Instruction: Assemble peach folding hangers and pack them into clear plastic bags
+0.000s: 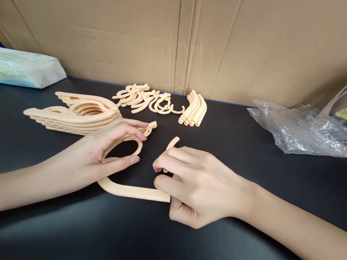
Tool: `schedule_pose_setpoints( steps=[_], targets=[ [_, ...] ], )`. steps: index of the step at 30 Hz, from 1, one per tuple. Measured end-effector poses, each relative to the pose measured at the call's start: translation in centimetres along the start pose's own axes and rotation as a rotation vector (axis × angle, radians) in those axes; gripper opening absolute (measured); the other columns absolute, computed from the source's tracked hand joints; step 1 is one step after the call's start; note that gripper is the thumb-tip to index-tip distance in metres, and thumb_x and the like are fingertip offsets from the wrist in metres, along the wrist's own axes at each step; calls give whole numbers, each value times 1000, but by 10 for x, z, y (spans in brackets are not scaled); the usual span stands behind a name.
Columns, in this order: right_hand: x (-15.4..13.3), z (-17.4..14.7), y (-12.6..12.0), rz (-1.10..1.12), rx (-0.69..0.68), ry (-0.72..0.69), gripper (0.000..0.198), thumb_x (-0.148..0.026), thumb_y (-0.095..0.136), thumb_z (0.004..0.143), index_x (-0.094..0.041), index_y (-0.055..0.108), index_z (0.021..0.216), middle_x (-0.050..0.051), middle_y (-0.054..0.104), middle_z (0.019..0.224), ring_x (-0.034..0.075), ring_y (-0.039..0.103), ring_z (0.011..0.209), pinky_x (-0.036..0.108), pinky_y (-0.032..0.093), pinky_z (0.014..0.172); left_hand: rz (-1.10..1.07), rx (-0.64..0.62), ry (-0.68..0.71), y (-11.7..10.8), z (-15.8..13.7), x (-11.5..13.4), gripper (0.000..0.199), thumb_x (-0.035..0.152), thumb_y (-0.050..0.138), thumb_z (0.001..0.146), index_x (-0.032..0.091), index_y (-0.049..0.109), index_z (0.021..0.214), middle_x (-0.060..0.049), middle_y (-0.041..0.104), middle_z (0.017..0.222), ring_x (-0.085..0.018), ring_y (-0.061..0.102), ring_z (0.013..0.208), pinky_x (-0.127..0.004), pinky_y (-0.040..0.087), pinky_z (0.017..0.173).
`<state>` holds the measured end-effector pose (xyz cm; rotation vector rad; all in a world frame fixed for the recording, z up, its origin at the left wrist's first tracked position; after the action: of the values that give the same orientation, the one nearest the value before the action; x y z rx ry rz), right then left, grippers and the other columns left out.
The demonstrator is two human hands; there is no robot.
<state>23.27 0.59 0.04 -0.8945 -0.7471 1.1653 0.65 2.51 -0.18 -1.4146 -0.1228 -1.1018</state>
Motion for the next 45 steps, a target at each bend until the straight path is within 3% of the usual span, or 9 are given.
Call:
schedule_pose_setpoints(
  steps=[9,15,18,22,26,29,38,42,45],
  targets=[
    [1,-3,-2,-71,1,1,22,-7,44,84,-13,65,85,12,67,93,23,63,87,33,52,69,-42,-3,-12,2,2,-4,17,33,58,96,25,58,111,-4,49,141,-18,45,139,-38,46,114],
    [-1,0,-4,-113,72,81,27,-8,46,79,-12,68,95,13,69,95,21,61,78,33,49,64,-19,8,6,1,2,-6,17,33,58,96,25,58,111,-5,50,142,-18,45,138,-34,50,110],
    [1,1,-4,-102,66,128,31,-10,45,79,-13,68,99,11,70,94,19,57,70,33,46,60,25,21,40,1,2,-8,16,34,56,98,25,57,111,-4,52,139,-19,46,138,-35,47,111],
    [1,2,-3,-45,4,65,34,-11,40,83,-13,67,102,10,69,90,20,60,75,34,46,64,90,24,76,1,2,-10,16,31,56,98,26,56,113,-3,53,139,-19,47,136,-36,43,114],
    [0,2,-1,-27,-1,-1,35,-39,45,99,-11,66,99,11,68,90,20,61,78,34,47,67,99,21,46,2,2,-9,16,33,55,99,28,58,114,-2,52,141,-18,49,136,-34,45,112],
    [-3,1,1,-40,5,-23,45,-54,51,97,-12,67,92,10,68,87,20,59,74,34,47,65,97,6,9,1,1,-6,15,37,56,99,29,61,110,-1,52,141,-18,49,137,-33,47,110],
    [-13,0,1,-38,21,-59,33,-43,50,98,-17,63,82,8,66,86,17,58,73,30,45,61,133,-11,0,2,1,-4,21,42,54,99,26,60,112,-4,55,139,-24,50,135,-43,43,113],
    [-13,2,0,-8,4,-64,14,-23,53,91,-17,65,87,9,69,92,18,61,78,30,47,62,129,-28,3,1,2,-2,21,41,52,99,26,60,112,-5,54,139,-25,50,135,-43,42,114],
    [-12,3,-1,24,-28,-55,17,-10,54,83,-15,66,94,9,71,99,18,61,78,30,48,64,114,-36,8,0,1,0,20,38,52,99,27,59,114,-5,55,137,-25,49,135,-42,43,112]
  ],
)
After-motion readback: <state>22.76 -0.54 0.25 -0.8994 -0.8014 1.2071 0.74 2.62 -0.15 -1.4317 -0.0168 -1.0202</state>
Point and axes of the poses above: each hand's wrist, its own z-axis towards the middle knuckle, its own y-axis out of the palm, x = y × z, the point moved 2 cm from there along z, towards the middle knuckle
